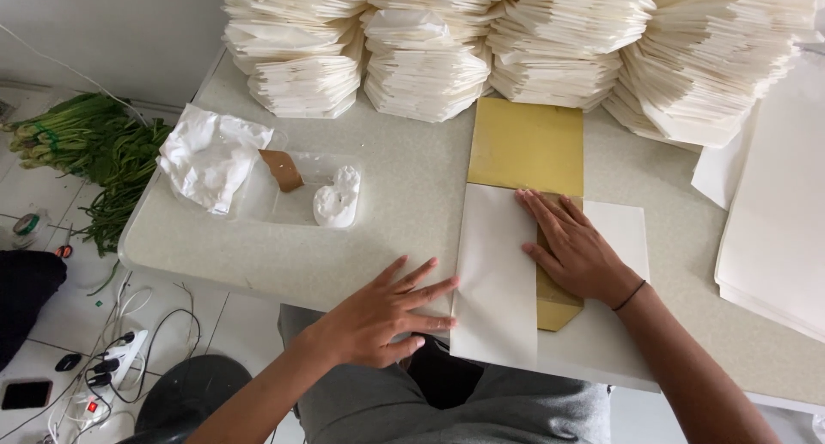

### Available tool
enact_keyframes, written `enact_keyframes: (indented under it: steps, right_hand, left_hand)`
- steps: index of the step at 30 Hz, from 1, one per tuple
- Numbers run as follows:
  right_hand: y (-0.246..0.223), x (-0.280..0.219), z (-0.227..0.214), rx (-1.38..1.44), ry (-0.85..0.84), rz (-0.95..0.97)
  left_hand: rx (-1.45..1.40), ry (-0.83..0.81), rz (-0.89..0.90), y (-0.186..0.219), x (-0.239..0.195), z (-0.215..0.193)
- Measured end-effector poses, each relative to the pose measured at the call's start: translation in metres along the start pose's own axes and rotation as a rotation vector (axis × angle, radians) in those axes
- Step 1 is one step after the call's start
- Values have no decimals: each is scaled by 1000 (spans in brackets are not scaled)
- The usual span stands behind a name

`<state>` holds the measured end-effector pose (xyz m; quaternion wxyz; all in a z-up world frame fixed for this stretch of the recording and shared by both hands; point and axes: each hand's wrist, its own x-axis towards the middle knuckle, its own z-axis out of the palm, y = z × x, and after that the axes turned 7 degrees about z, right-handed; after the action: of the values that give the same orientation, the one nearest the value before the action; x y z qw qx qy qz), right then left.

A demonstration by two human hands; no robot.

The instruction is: Folding white paper sheets around a gold template to create paper bags at a workstation.

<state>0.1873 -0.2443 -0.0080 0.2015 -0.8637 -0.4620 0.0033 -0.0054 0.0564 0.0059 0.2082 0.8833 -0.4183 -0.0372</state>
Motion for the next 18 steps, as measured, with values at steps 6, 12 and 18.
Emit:
enact_keyframes:
  steps: [6, 12, 18]
  right_hand:
    - [1, 0, 1, -2, -14, 17]
    - [1, 1, 0, 3, -27, 30]
    - [4, 0, 3, 6, -21, 19]
  left_hand:
    - [-172, -30, -14, 12, -2, -15]
    - [-331, -1, -11, 15, -2, -22]
    - [181, 450, 202, 5, 4, 55]
